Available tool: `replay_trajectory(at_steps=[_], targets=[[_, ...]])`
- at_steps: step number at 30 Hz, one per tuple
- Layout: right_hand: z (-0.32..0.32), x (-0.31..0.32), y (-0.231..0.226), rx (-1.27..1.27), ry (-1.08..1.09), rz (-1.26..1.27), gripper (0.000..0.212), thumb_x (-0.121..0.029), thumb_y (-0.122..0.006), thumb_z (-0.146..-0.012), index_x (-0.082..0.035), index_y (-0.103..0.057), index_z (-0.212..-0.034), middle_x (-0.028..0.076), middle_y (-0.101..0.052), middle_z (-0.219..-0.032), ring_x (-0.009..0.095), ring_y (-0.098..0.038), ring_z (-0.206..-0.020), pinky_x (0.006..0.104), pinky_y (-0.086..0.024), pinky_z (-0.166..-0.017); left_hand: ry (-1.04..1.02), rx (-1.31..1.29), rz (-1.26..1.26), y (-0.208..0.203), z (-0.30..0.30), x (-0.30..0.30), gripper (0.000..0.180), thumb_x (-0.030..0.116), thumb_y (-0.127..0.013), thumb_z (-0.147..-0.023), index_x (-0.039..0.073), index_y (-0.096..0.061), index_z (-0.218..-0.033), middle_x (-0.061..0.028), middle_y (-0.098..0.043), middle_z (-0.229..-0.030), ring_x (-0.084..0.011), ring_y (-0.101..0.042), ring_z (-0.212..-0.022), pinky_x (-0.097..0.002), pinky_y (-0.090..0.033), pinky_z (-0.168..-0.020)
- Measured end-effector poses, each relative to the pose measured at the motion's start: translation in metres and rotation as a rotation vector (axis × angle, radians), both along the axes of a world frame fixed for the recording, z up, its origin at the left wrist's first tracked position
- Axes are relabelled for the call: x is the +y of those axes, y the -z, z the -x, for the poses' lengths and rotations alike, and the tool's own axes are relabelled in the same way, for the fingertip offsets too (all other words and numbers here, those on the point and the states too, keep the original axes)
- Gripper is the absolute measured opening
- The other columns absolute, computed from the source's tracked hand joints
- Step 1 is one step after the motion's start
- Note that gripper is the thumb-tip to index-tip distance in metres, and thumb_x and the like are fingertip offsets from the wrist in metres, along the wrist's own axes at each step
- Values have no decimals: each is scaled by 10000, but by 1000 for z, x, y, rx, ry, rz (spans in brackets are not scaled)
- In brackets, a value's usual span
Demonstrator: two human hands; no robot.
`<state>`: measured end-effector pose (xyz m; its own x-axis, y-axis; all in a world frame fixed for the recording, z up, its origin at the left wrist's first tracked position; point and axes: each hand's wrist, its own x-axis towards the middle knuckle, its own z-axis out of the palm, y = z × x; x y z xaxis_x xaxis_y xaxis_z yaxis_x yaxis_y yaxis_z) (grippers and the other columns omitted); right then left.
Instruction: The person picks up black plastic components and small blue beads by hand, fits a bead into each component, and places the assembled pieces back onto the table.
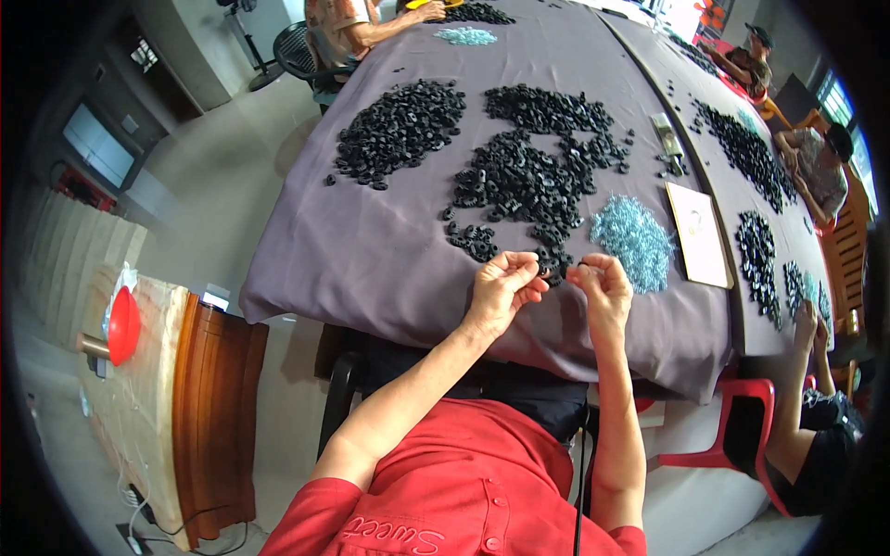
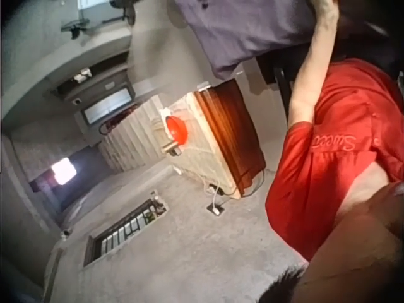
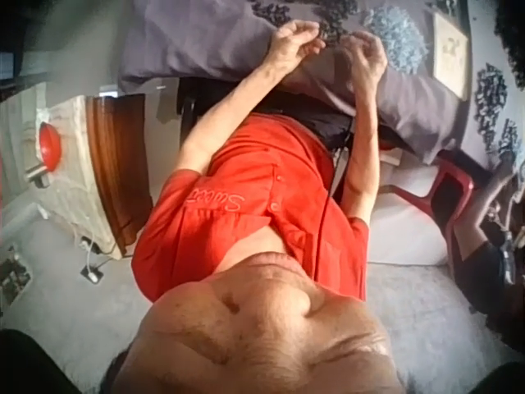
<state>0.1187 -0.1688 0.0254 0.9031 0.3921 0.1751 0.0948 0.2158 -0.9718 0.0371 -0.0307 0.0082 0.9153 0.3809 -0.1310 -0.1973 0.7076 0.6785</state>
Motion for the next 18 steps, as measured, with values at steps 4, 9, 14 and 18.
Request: replay_trajectory(at_steps=[4, 9, 14, 18], targets=[[-2, -1, 5, 51, -18, -16, 119, 1, -537, -875, 22, -525, -991, 133, -658, -839, 156, -645, -764, 267, -535, -711, -1, -29, -11, 4, 3, 0, 85, 65, -593, -869, 42, -578, -949, -98, -644, -801, -158, -638, -645, -239, -525, -547], [-1, 0, 7, 109, -81, -72, 64, -24, -537, -889, 6, -542, -945, 15, -569, -783, 115, -618, -682, 244, -538, -646, -1, -57, -45, 9, 2, 0, 100, 59, -566, -883, 62, -585, -981, -133, -655, -873, -171, -645, -685, -254, -546, -582], [7, 2, 0, 184, -204, -93, 98, -59, -556, -889, 8, -535, -958, 49, -589, -759, 118, -627, -675, 250, -548, -604, -20, -41, -57, 9, 3, -2, 99, 50, -565, -881, 57, -583, -978, -132, -655, -875, -165, -639, -682, -255, -538, -572], [13, 6, 1, 196, -260, -61, 86, -29, -552, -875, 27, -525, -936, 90, -608, -782, 145, -634, -683, 260, -552, -607, -55, -63, -71, 12, 2, -1, 87, 40, -569, -876, 55, -574, -961, -116, -647, -846, -137, -598, -627, -234, -484, -518]])
